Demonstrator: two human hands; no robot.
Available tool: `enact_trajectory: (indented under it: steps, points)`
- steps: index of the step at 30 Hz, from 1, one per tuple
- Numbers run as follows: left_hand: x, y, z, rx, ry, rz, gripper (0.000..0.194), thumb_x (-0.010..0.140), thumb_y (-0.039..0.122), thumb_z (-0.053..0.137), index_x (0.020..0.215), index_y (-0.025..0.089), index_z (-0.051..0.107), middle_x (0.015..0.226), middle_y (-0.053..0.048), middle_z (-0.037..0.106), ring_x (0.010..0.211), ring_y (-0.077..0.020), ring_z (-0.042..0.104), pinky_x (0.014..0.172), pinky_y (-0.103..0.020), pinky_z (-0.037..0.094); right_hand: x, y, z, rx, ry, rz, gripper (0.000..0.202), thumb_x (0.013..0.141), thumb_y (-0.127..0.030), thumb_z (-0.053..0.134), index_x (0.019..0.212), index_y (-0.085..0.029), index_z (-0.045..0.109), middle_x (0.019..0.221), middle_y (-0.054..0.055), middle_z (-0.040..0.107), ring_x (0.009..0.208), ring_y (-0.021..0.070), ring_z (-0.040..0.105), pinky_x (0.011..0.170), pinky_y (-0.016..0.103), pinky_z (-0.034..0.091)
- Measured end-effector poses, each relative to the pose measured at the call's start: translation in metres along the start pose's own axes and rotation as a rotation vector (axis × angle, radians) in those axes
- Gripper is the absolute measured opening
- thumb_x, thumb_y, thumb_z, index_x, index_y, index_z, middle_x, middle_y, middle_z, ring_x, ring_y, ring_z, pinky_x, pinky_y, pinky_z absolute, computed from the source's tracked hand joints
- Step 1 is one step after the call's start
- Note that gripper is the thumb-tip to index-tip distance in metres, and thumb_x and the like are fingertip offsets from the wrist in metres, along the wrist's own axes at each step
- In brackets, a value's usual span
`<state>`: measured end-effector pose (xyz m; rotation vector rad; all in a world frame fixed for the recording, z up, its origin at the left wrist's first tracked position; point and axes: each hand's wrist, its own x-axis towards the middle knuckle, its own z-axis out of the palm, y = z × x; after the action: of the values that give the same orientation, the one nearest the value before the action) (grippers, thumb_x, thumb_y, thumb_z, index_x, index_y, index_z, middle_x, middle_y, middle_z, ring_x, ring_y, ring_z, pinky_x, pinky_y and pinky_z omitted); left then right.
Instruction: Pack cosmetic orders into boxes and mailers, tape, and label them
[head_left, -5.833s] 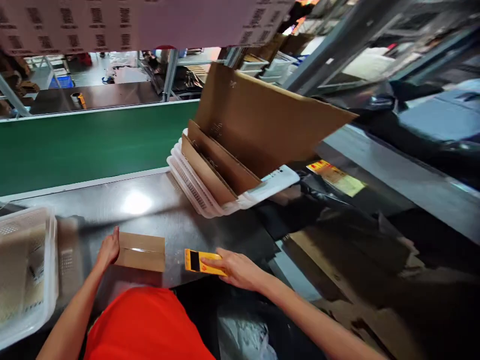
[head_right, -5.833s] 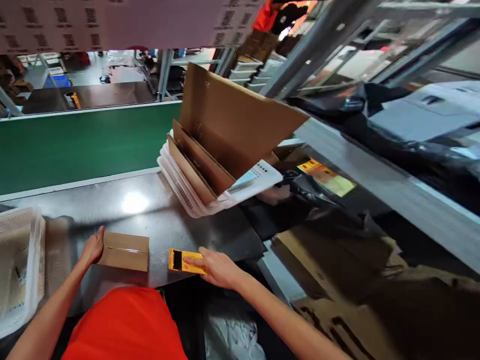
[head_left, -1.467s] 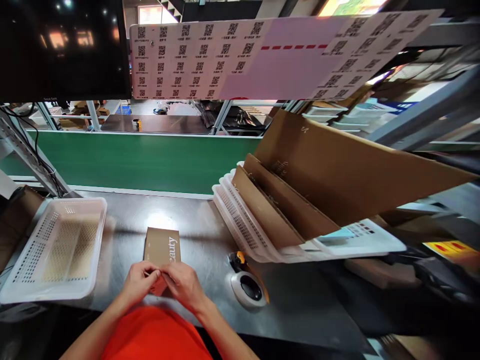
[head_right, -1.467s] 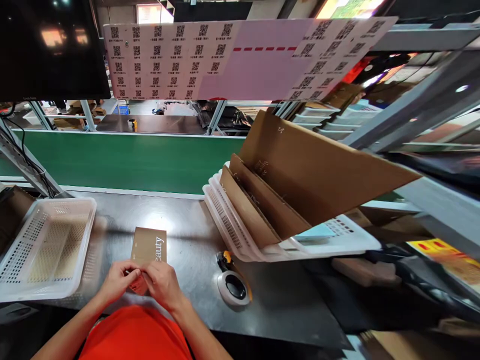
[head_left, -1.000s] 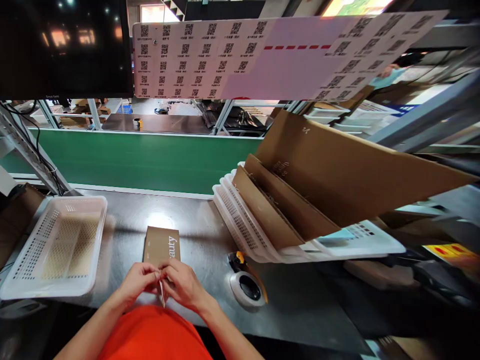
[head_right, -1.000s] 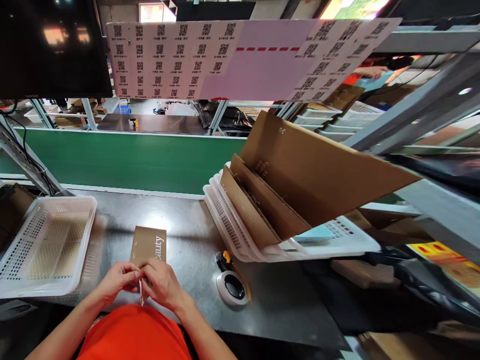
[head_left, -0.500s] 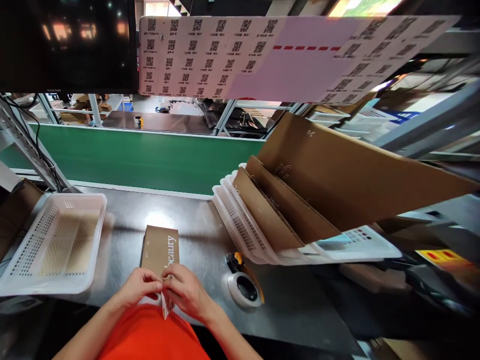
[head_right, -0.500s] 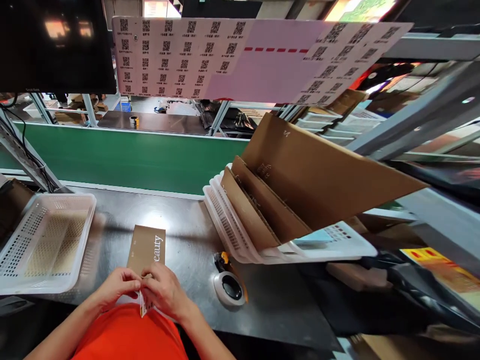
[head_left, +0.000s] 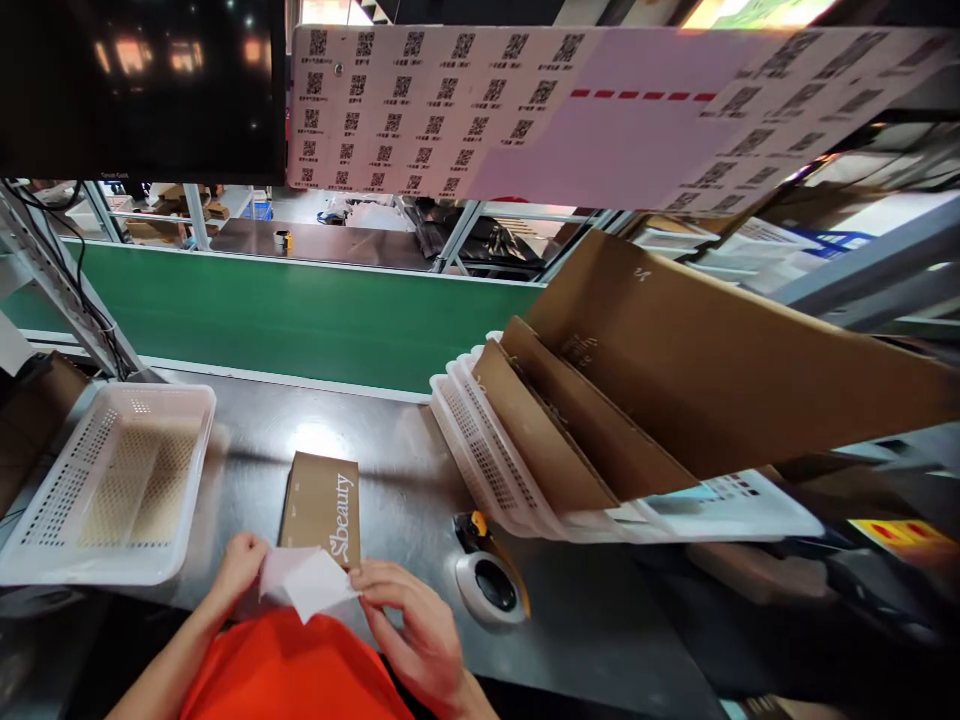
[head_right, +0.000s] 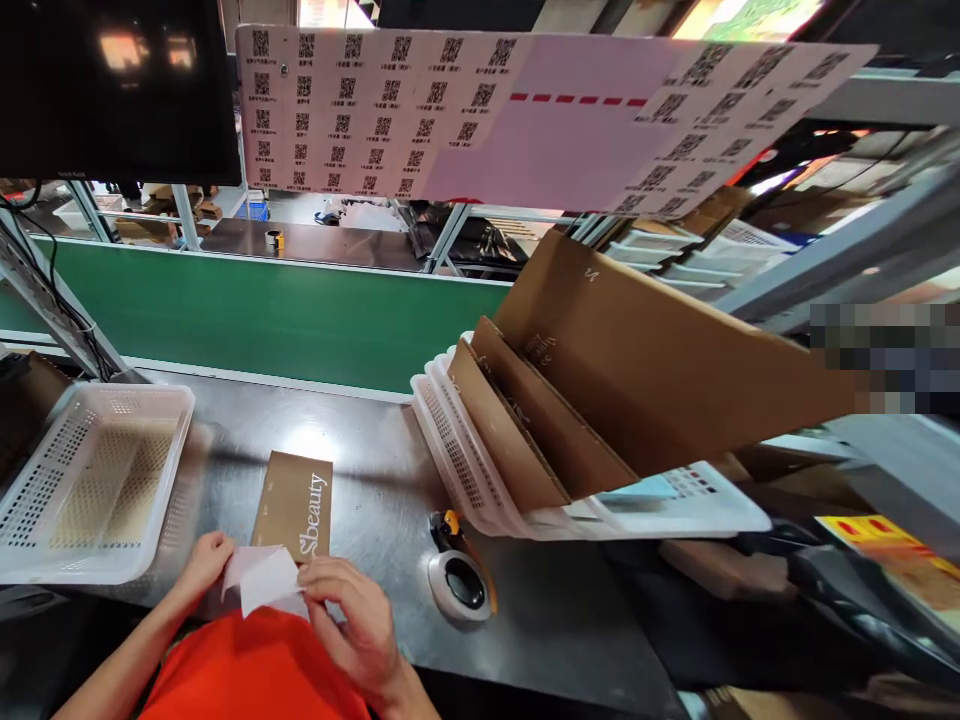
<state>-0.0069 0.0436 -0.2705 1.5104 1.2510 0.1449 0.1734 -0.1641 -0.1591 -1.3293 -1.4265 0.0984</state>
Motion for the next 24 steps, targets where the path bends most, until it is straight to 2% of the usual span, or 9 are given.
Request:
enact_trajectory:
  steps: [3,5,7,10,13,16,19,21,24]
  points:
    - [0.003,-0.03,-0.019,0.253,0.133,0.005,0.025,0.087,0.022,0.051,0.064,0.023,0.046,0.064,0.001,0.054,0.073,-0.0194,0.055,0.068,-0.03,0.034,0.008,0.029,0.014,-0.01,0.19,0.361,0.008,0.096,-0.025,0.06,0.093,-0.024,0.067,0.089,0.007,0.078,0.082,0.0213,0.075,0.075,0.034,0.063]
    - [0.0,-0.049,-0.029,0.475,0.152,0.027,0.023,0.093,0.02,0.047,0.07,0.023,0.048,0.072,-0.002,0.062,0.078,-0.0208,0.06,0.071,-0.031,0.035,0.021,0.062,0.026,-0.044,0.188,0.563,0.015,0.093,-0.033,0.061,0.087,-0.021,0.067,0.084,0.007,0.077,0.075,0.0218,0.074,0.069,0.033,0.062]
    - [-0.004,-0.065,-0.035,0.65,0.116,0.056,0.023,0.097,0.022,0.044,0.075,0.022,0.051,0.078,-0.004,0.068,0.08,-0.0216,0.065,0.071,-0.031,0.036,0.037,0.099,0.037,-0.087,0.152,0.641,0.016,0.087,-0.033,0.061,0.081,-0.02,0.066,0.076,0.005,0.075,0.068,0.0208,0.072,0.065,0.032,0.06]
    - [-0.01,-0.075,-0.037,0.724,0.062,0.105,0.022,0.099,0.025,0.043,0.079,0.022,0.053,0.082,-0.004,0.071,0.084,-0.0215,0.067,0.071,-0.03,0.037,0.055,0.144,0.05,-0.158,0.111,0.64,0.009,0.081,-0.026,0.059,0.077,-0.02,0.064,0.071,0.002,0.072,0.066,0.0186,0.069,0.065,0.03,0.057]
    - [-0.013,-0.07,-0.033,0.754,0.063,0.171,0.021,0.098,0.027,0.045,0.08,0.021,0.055,0.087,-0.004,0.07,0.087,-0.021,0.067,0.072,-0.029,0.037,0.057,0.167,0.06,-0.241,0.04,0.609,0.014,0.076,-0.017,0.057,0.087,-0.018,0.066,0.079,0.002,0.071,0.07,0.0179,0.067,0.07,0.031,0.056]
    - [-0.015,-0.061,-0.029,0.755,0.046,0.218,0.019,0.096,0.026,0.046,0.082,0.021,0.057,0.09,-0.005,0.069,0.088,-0.0214,0.066,0.073,-0.03,0.038,0.045,0.17,0.072,-0.332,-0.031,0.552,0.034,0.075,-0.011,0.058,0.107,-0.016,0.067,0.106,0.01,0.071,0.093,0.0228,0.069,0.085,0.037,0.058]
    - [-0.017,-0.054,-0.027,0.731,0.034,0.241,0.017,0.094,0.023,0.046,0.081,0.021,0.057,0.091,-0.006,0.068,0.088,-0.0228,0.066,0.075,-0.031,0.041,0.03,0.17,0.082,-0.525,-0.114,0.419,0.043,0.086,-0.011,0.055,0.128,-0.015,0.064,0.142,0.02,0.058,0.127,0.0327,0.059,0.107,0.051,0.05]
    - [-0.02,-0.048,-0.024,0.655,0.026,0.362,0.017,0.093,0.019,0.045,0.08,0.021,0.057,0.097,-0.009,0.069,0.095,-0.0231,0.066,0.082,-0.032,0.045,0.021,0.171,0.086,-0.58,-0.237,0.294,0.039,0.093,-0.013,0.051,0.128,-0.019,0.067,0.146,0.017,0.06,0.133,0.0318,0.056,0.112,0.053,0.046]
    - [-0.023,-0.032,-0.014,0.502,-0.05,0.692,0.014,0.086,0.012,0.048,0.083,0.021,0.059,0.119,-0.012,0.068,0.116,-0.0244,0.061,0.1,-0.035,0.045,0.014,0.174,0.085,-0.497,-0.502,0.127,0.039,0.097,-0.018,0.052,0.131,-0.025,0.069,0.144,0.007,0.066,0.137,0.0247,0.056,0.118,0.046,0.042]
